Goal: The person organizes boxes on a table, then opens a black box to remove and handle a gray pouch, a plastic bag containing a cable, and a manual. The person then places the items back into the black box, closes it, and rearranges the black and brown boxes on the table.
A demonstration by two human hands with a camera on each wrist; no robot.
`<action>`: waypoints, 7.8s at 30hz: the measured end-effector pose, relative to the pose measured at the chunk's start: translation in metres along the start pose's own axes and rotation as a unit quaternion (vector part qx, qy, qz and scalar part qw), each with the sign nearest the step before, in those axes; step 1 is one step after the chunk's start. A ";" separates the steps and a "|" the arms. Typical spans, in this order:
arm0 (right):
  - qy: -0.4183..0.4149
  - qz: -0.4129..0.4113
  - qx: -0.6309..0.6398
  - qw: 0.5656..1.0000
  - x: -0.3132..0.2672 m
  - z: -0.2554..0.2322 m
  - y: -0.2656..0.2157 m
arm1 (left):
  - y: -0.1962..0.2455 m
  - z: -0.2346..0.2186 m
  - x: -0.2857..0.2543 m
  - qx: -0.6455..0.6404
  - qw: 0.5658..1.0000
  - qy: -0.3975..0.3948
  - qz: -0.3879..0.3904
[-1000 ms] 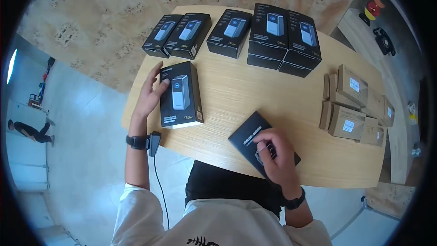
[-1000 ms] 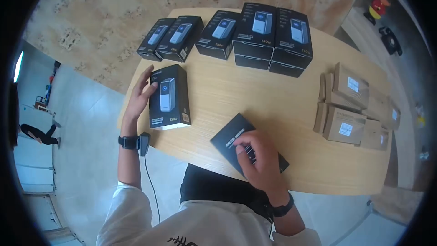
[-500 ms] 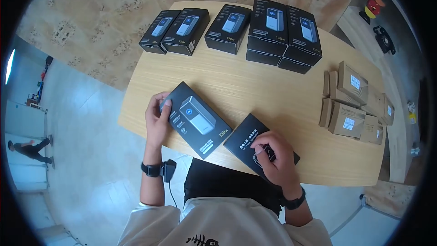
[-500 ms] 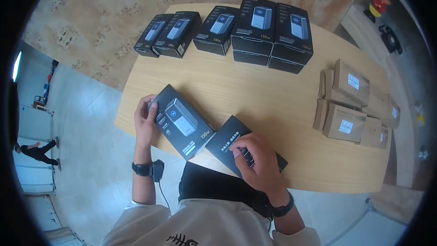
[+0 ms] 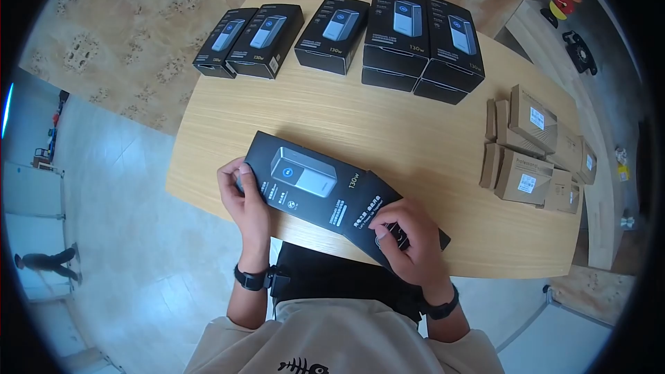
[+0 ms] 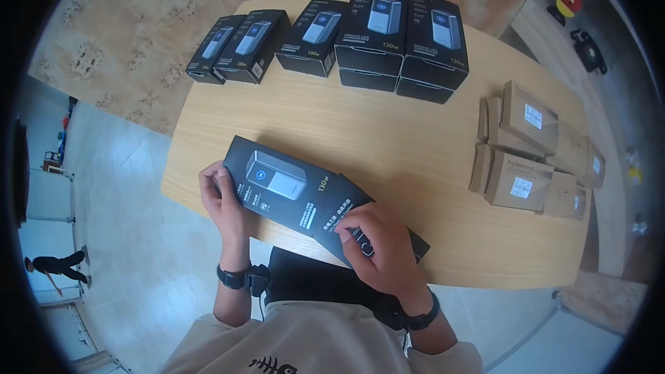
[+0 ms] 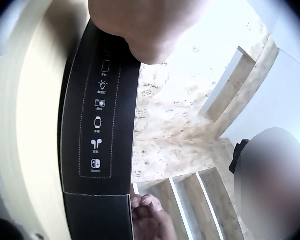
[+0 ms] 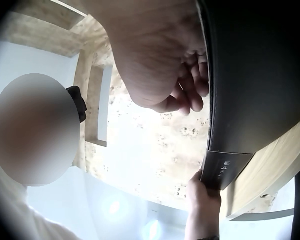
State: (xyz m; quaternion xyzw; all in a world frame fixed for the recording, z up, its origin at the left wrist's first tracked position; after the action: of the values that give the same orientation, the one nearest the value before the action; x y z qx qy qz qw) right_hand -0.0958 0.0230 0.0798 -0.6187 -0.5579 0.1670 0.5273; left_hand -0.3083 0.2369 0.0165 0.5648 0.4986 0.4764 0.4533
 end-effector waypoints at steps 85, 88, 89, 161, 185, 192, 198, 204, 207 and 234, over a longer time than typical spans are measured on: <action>0.405 0.073 0.047 0.910 -0.073 -0.021 0.048 | 0.015 0.092 -0.088 -0.002 0.967 -0.256 -0.004; 0.404 0.033 0.064 0.912 -0.068 -0.018 0.044 | 0.019 0.093 -0.087 -0.002 0.967 -0.255 0.006; 0.402 0.043 0.069 0.912 -0.071 -0.017 0.047 | 0.017 0.093 -0.086 -0.013 0.966 -0.258 -0.005; -0.092 0.065 0.137 0.984 -0.046 0.076 0.019 | 0.038 0.018 0.019 0.385 0.867 -0.191 0.253; 0.042 0.088 -0.340 0.935 0.144 -0.030 0.083 | 0.022 0.028 -0.034 0.283 0.903 -0.184 0.266; 0.048 0.109 -0.296 0.948 0.140 -0.027 0.078 | 0.022 0.028 -0.034 0.291 0.897 -0.188 0.275; 0.033 0.086 -0.342 0.935 0.122 -0.024 0.061 | 0.024 0.027 -0.033 0.289 0.899 -0.194 0.266; 0.254 0.170 0.060 0.950 0.105 -0.034 0.073 | 0.024 0.030 -0.034 0.293 0.898 -0.195 0.265; 0.301 0.226 0.135 0.917 0.105 -0.038 0.092 | 0.024 0.029 -0.032 0.294 0.899 -0.189 0.265; 0.111 0.333 0.297 0.888 -0.035 0.003 0.101 | 0.008 0.014 -0.019 0.046 0.978 -0.185 0.090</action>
State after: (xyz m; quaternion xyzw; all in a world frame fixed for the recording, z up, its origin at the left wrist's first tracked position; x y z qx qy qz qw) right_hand -0.0576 0.0123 -0.0192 -0.5971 -0.1814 0.4208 0.6584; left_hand -0.2946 0.2171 0.0209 0.7060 0.3750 0.3786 0.4666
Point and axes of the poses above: each hand's wrist, its own x-axis towards the middle knuckle, its own z-axis out of the palm, y = z × x, the point moved 7 cm from there along x, towards the middle knuckle, and after that the axes turned 8 degrees about -z, right-handed, at the moved point
